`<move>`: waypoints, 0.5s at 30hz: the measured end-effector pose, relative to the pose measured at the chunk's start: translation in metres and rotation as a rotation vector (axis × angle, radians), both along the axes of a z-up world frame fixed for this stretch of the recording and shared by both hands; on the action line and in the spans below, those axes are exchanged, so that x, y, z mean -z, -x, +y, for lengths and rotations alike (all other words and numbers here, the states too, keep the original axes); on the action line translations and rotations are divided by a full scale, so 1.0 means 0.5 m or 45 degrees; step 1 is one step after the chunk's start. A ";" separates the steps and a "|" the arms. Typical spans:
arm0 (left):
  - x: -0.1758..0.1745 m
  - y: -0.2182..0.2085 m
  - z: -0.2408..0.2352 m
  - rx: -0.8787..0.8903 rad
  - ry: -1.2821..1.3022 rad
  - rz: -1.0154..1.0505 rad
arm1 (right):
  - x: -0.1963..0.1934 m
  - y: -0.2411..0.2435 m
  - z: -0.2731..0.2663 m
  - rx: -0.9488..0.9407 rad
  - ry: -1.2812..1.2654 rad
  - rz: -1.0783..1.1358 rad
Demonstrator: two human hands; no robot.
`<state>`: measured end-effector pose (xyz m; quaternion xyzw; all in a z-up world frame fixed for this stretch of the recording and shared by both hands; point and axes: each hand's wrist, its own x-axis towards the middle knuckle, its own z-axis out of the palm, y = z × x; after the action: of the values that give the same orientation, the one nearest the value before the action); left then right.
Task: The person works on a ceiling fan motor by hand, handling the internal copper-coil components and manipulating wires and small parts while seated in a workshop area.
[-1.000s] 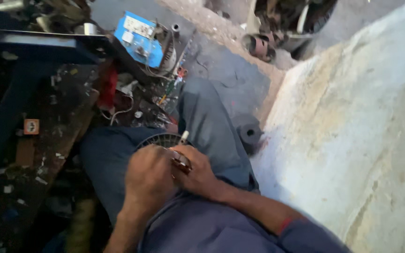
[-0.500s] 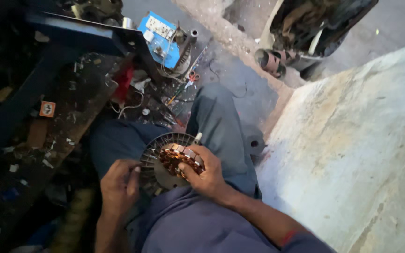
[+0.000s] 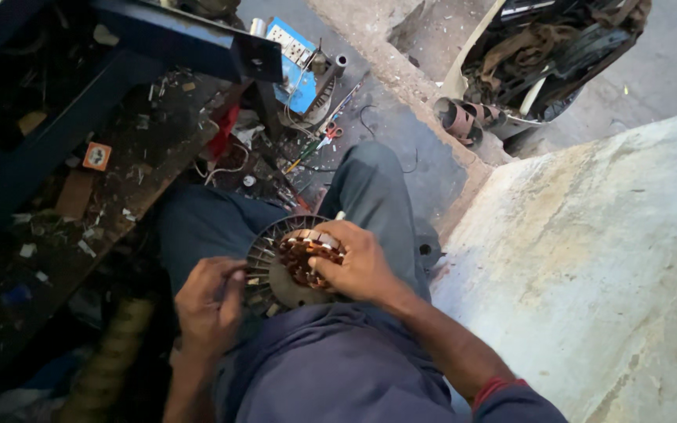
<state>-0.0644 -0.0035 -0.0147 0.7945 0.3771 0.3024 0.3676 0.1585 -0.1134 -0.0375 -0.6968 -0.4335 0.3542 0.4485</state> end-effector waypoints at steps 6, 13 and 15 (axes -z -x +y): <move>0.009 -0.047 -0.009 0.090 0.007 -0.053 | -0.010 0.005 -0.014 0.098 -0.006 0.111; 0.010 -0.131 -0.001 0.143 -0.164 0.042 | 0.034 0.048 -0.036 0.320 -0.280 -0.211; 0.003 -0.157 -0.008 0.205 -0.318 0.107 | 0.048 0.045 -0.036 0.319 -0.298 -0.244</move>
<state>0.0140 -0.0076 -0.0160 0.8737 0.2867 0.2828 0.2729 0.1361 -0.1316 -0.0614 -0.7189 -0.4223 0.1748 0.5237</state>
